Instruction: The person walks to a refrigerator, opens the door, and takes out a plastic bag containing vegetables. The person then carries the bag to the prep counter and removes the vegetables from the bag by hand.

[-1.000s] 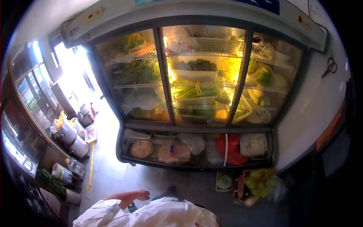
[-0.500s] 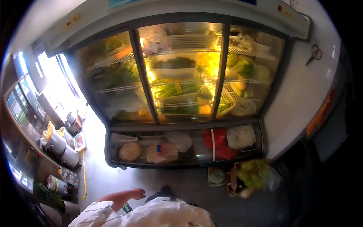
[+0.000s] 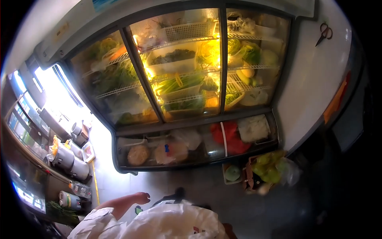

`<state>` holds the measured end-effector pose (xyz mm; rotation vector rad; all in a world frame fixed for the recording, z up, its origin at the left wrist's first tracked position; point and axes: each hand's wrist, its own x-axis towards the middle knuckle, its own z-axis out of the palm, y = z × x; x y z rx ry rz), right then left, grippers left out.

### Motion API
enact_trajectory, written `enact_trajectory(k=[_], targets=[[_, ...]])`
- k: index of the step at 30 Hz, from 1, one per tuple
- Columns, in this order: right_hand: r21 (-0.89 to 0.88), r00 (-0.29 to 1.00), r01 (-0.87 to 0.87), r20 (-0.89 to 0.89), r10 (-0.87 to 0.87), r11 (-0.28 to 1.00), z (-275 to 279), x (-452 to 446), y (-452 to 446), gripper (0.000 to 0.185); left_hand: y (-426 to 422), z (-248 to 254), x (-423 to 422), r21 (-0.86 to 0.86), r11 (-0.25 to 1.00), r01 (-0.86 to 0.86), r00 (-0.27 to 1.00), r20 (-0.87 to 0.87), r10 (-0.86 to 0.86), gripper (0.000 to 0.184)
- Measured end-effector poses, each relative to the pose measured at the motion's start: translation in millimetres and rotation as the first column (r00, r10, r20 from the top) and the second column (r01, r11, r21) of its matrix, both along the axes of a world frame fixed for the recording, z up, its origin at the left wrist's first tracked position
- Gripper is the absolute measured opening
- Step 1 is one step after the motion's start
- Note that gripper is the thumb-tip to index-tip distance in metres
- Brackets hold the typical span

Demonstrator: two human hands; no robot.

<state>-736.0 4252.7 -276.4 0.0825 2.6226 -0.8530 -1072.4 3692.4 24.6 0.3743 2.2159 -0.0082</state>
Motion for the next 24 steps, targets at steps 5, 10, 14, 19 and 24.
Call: enact_trajectory(k=[5, 10, 14, 19, 24], targets=[[0.174, 0.991, -0.073, 0.128, 0.051, 0.982, -54.5, 20.2, -4.2, 0.026, -3.8, 56.9, -22.1, -0.032, 0.994, 0.102, 0.992, 0.073, -0.099, 0.048], [0.192, 0.906, -0.383, 0.267, 0.328, 0.904, -16.9, 13.8, -24.8, 0.019, -104.2, 46.0, -88.1, -0.181, 0.960, -0.212, 0.974, -0.113, 0.194, 0.047], [0.234, 0.886, -0.417, 0.321, 0.335, 0.878, -8.2, 6.1, -50.6, 0.018, -185.0, 83.6, -166.1, -0.108, 0.864, -0.492, 0.849, -0.277, 0.449, 0.052], [0.206, 0.845, -0.301, 0.511, 0.160, 0.931, -13.9, -29.3, -92.7, 0.013, -322.1, 89.7, -284.7, 0.049, 0.759, -0.649, 0.608, -0.566, 0.557, 0.061], [0.034, 0.892, -0.168, 0.431, 0.137, 0.985, -26.3, -63.0, -141.9, 0.012, -384.1, 149.3, -411.4, 0.514, 0.570, -0.641, 0.247, -0.564, 0.788, 0.068]])
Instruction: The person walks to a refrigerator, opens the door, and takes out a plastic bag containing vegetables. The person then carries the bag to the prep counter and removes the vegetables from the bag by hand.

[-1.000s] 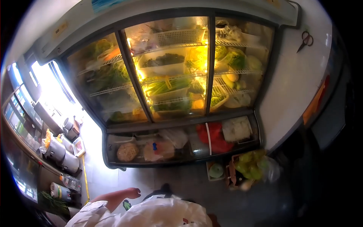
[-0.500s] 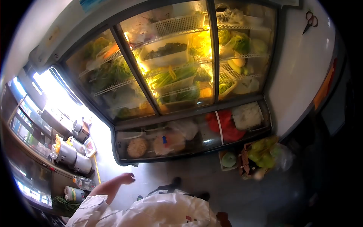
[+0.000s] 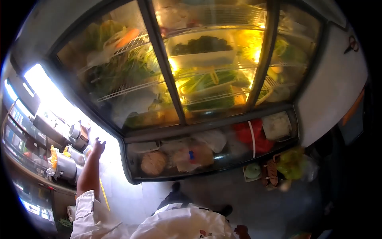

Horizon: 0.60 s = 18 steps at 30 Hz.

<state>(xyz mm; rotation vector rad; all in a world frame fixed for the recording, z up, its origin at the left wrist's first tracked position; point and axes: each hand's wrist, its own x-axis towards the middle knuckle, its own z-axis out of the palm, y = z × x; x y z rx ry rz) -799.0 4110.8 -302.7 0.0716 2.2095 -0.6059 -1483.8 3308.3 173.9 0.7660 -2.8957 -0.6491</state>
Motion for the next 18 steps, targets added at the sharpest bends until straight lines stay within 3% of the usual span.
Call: enact_trajectory(k=[2, 4, 5, 6, 7, 8, 9, 11, 14, 18], targets=[[-0.217, 0.933, 0.358, 0.052, -0.355, 0.908, -2.8, -31.0, -42.8, 0.012, -39.1, 4.5, -65.8, 0.126, 0.992, 0.003, 0.996, -0.090, 0.008, 0.068], [-0.371, 0.737, 0.666, 0.192, -0.648, 0.647, 6.8, -43.1, -87.2, 0.013, -55.3, 21.0, -110.7, 0.319, 0.947, 0.033, 0.993, -0.118, 0.005, 0.069], [-0.414, 0.606, 0.773, 0.257, -0.753, 0.481, 11.9, -57.6, -88.5, 0.014, -67.1, 20.4, -130.2, 0.408, 0.907, 0.104, 0.978, -0.208, -0.019, 0.058], [-0.108, 0.004, 0.993, 0.424, -0.906, -0.046, 89.2, -134.1, -141.7, 0.019, -82.0, 11.8, -143.4, 0.484, 0.857, 0.176, 0.955, -0.295, -0.029, 0.048], [-0.173, 0.170, 0.978, 0.354, -0.920, 0.114, 134.2, -175.1, -175.1, 0.024, -97.4, 2.4, -153.9, 0.538, 0.823, 0.184, 0.970, -0.234, -0.064, 0.041], [-0.211, 0.603, 0.793, 0.135, -0.786, 0.572, 125.9, -193.6, -187.0, 0.028, -113.2, -2.0, -166.3, 0.584, 0.787, 0.198, 0.977, -0.187, -0.106, 0.034], [-0.076, 0.750, 0.647, -0.116, -0.651, 0.759, 181.4, -244.3, -217.4, 0.029, -125.9, -4.8, -179.9, 0.626, 0.750, 0.212, 0.977, -0.144, -0.155, 0.027], [-0.258, 0.706, 0.624, -0.217, -0.674, 0.738, 226.9, -303.6, -257.5, 0.027, -93.0, 15.0, -174.3, 0.639, 0.758, 0.127, 0.990, -0.128, -0.058, 0.021], [-0.596, 0.451, 0.749, 0.135, -0.882, 0.291, 254.4, -356.2, -297.0, 0.024, -80.8, 19.8, -174.7, 0.658, 0.747, 0.099, 0.994, -0.105, -0.039, 0.020], [-0.545, 0.472, 0.758, 0.077, -0.878, 0.360, 235.2, -352.6, -311.2, 0.022, -68.7, 42.1, -174.6, 0.665, 0.747, 0.010, 1.000, -0.018, 0.004, 0.021]])
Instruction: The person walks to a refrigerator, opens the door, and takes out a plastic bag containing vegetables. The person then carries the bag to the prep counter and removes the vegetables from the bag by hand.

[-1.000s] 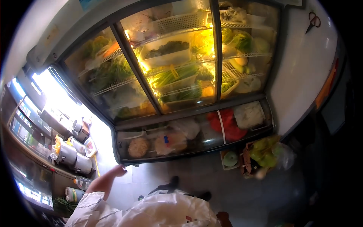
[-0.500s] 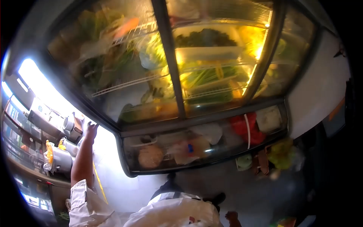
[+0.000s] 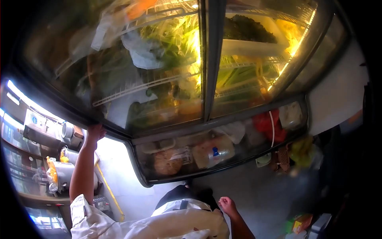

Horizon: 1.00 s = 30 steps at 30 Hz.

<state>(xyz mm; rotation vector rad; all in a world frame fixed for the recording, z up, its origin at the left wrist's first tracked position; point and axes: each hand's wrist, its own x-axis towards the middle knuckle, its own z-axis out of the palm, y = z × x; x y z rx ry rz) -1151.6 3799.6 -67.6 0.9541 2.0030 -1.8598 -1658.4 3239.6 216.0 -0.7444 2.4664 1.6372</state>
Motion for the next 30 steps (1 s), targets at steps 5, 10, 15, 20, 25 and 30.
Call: enact_trajectory(k=[5, 10, 15, 20, 25, 30], targets=[[0.067, 0.960, 0.076, 0.264, -0.092, 0.995, -83.2, 113.5, 17.5, 0.020, -4.5, -3.3, -15.1, 0.155, 0.987, -0.036, 0.994, 0.106, 0.019, 0.034], [-0.048, 0.753, 0.448, 0.559, -0.348, 0.893, -120.9, 260.2, 27.2, 0.021, 18.9, 0.1, -29.7, 0.114, 0.987, -0.109, 0.986, 0.142, 0.093, 0.032], [-0.196, 0.627, 0.622, 0.704, -0.334, 0.758, -151.6, 360.2, -15.5, 0.009, -5.6, -11.8, -32.8, -0.011, 0.993, -0.116, 0.992, 0.048, 0.117, 0.030], [0.225, 0.710, -0.696, 0.352, 0.610, 0.682, -172.4, 385.1, -69.3, 0.011, 40.2, 2.3, -25.0, -0.016, 0.996, 0.093, 0.990, 0.108, -0.090, 0.026], [0.219, 0.896, -0.348, 0.364, 0.255, 0.911, -137.3, 274.3, -60.8, 0.018, 161.8, 17.0, -12.6, -0.047, 0.933, 0.356, 0.934, 0.054, -0.353, 0.025], [-0.057, 0.861, 0.420, 0.342, -0.378, 0.906, -93.3, 169.7, -30.5, 0.025, 259.4, 12.1, -18.8, -0.104, 0.838, 0.536, 0.843, 0.006, -0.538, 0.030]])
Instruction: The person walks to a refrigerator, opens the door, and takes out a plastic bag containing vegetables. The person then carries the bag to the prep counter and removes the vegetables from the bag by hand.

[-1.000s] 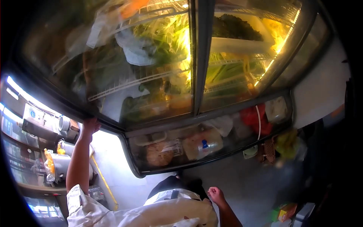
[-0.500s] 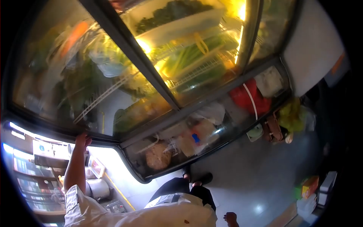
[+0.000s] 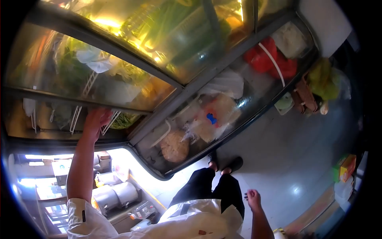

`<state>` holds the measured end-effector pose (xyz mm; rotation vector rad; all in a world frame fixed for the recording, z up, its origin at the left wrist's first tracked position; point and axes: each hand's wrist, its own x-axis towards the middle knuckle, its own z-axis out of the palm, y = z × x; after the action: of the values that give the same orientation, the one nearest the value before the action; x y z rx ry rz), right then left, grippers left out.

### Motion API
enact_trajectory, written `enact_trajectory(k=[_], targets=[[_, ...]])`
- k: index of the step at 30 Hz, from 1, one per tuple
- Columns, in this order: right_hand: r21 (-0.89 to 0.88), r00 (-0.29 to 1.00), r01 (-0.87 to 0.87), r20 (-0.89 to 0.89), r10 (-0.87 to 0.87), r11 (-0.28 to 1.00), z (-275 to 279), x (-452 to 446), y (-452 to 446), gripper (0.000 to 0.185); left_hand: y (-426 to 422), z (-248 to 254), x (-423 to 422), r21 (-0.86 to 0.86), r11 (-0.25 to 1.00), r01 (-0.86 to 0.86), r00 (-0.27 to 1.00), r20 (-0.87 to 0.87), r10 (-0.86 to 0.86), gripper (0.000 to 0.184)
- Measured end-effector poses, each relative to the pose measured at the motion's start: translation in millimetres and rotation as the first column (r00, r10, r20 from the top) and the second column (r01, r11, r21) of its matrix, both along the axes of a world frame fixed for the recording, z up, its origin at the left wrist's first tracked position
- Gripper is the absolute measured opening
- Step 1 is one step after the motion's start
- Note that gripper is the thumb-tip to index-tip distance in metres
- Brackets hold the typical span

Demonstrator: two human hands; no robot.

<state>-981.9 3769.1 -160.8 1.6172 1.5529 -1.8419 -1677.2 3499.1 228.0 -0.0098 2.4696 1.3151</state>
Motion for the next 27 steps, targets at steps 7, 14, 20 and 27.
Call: enact_trajectory(k=[7, 14, 20, 27], targets=[[0.105, 0.987, -0.030, -0.155, 0.046, 0.994, -5.3, -23.6, -80.2, 0.016, 45.5, -87.4, 19.8, -0.223, 0.886, 0.407, 0.910, 0.175, -0.375, 0.033], [0.502, 0.949, -0.210, -0.104, 0.299, 0.839, 7.9, -69.1, -185.3, 0.011, 34.8, -218.6, -2.6, -0.906, -0.291, 0.306, 0.093, 0.332, -0.939, 0.046], [0.449, 0.981, -0.188, 0.033, 0.193, 0.873, -3.3, -93.6, -252.9, 0.006, 32.7, -265.4, -55.9, -0.929, -0.321, 0.184, -0.082, 0.311, -0.947, 0.034], [0.395, 0.997, -0.067, 0.065, 0.045, 0.916, -10.8, -117.7, -300.8, 0.006, 14.8, -257.1, -87.7, -0.950, -0.312, -0.012, -0.177, 0.309, -0.935, 0.028]])
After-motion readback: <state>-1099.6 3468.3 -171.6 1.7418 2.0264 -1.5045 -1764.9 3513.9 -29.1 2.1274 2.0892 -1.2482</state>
